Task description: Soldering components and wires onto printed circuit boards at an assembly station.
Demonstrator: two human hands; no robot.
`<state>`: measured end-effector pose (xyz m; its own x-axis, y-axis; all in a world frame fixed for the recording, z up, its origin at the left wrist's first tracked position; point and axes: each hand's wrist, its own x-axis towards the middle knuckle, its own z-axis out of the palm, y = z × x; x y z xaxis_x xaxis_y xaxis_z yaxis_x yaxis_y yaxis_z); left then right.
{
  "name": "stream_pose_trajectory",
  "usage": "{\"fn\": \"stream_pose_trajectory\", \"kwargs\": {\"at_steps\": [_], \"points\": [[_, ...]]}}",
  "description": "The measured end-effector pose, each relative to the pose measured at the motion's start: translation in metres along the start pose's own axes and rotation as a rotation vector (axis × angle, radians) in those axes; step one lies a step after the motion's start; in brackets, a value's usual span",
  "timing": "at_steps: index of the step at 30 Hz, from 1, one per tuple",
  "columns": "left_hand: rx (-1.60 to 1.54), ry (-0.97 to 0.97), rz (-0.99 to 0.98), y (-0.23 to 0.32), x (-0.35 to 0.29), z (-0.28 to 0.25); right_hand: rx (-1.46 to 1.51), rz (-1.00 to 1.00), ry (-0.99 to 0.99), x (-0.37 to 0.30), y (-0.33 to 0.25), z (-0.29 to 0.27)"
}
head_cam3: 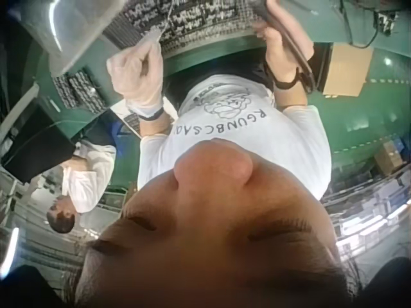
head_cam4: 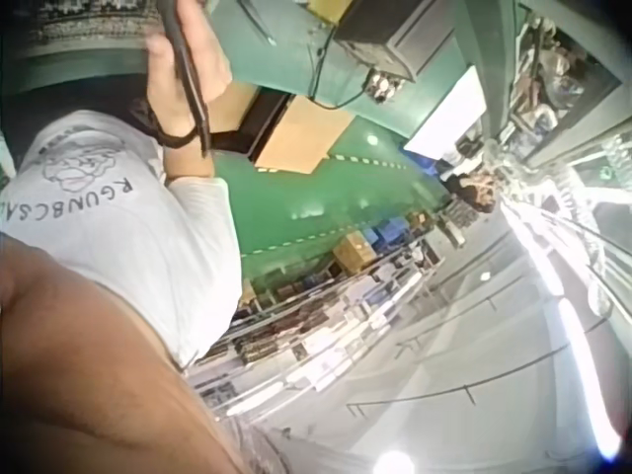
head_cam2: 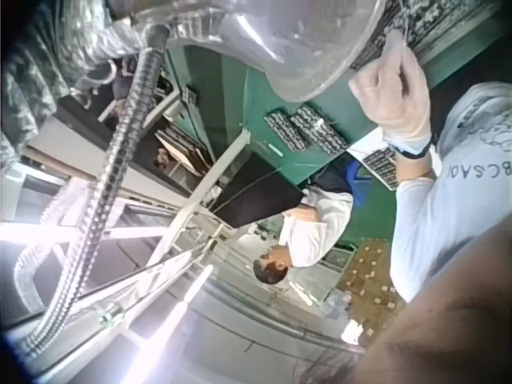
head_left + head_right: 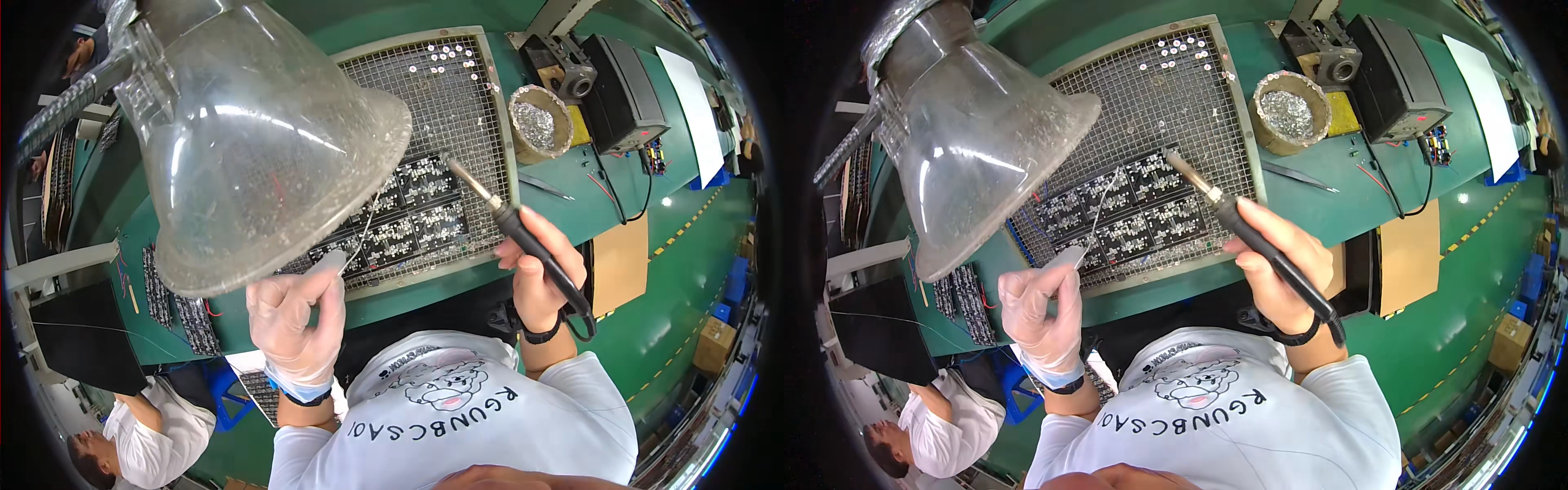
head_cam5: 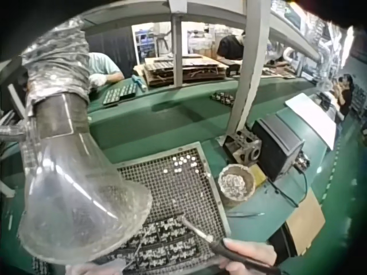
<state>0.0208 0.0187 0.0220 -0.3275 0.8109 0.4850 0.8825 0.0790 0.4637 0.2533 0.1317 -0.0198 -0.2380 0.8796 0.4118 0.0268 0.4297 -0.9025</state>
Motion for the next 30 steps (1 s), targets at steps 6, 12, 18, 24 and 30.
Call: {"fn": "stream_pose_trajectory", "kwargs": {"at_steps": [6,12,18,24,30], "points": [[-0.095,-0.110,-0.068,0.006,0.001,0.006,-0.175,-0.167,-0.114,0.006,-0.005,0.001],[-0.112,-0.080,-0.044,0.002,0.002,0.012,-0.205,-0.211,-0.137,0.011,-0.005,0.005],[-0.147,-0.077,-0.031,0.002,0.005,0.015,-0.223,-0.278,-0.187,0.015,-0.005,0.008],[-0.170,-0.092,-0.028,0.003,0.007,0.016,-0.254,-0.296,-0.236,0.016,-0.011,0.007],[-0.178,-0.083,-0.049,0.003,0.006,0.014,-0.258,-0.306,-0.217,0.014,-0.011,0.005]]}}
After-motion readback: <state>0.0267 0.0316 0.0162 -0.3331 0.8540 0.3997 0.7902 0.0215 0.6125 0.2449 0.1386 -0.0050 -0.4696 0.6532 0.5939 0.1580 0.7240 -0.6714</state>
